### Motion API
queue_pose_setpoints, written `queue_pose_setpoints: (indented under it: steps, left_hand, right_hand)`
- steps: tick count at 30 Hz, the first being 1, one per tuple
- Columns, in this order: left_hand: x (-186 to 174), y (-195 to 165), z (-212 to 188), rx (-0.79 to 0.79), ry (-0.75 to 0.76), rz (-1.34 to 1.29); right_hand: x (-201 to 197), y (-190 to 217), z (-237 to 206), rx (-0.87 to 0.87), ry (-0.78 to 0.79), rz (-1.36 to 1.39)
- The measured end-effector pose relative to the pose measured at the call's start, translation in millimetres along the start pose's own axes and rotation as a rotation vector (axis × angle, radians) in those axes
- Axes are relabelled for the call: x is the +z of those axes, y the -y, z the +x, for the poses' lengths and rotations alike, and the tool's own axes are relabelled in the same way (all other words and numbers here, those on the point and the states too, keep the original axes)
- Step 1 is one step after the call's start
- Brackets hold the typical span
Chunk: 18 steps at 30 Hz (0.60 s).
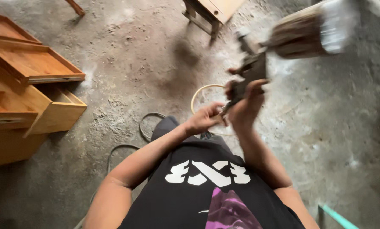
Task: The person uses a spray gun connected to a hose to apply finish to multiple wooden panels. They repeatedly pick up panels, spray one side, flip them, and spray the other side, then stack them on a nearby pile.
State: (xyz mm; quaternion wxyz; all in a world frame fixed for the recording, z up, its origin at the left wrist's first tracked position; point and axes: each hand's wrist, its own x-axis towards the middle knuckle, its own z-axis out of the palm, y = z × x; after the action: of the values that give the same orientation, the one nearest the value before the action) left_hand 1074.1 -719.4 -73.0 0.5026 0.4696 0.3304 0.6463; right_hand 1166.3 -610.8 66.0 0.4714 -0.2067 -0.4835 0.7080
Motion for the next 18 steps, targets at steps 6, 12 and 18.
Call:
queue_pose_setpoints:
  steps: [6,12,18]
  left_hand:
    - [-166.0,-15.5,-16.5,-0.142,0.067,1.277]
    - [-340.3,-36.7,-64.2,-0.379,0.074,1.21]
    - [-507.5,-77.6,-33.6,-0.415,-0.292,1.261]
  right_hand:
    - [-44.3,51.3,113.8,-0.214,0.144,0.006]
    - [-25.7,-61.5,181.4,-0.234,-0.035,-0.281]
    - [64.2,-280.6,243.5,0.034,-0.237,-0.316]
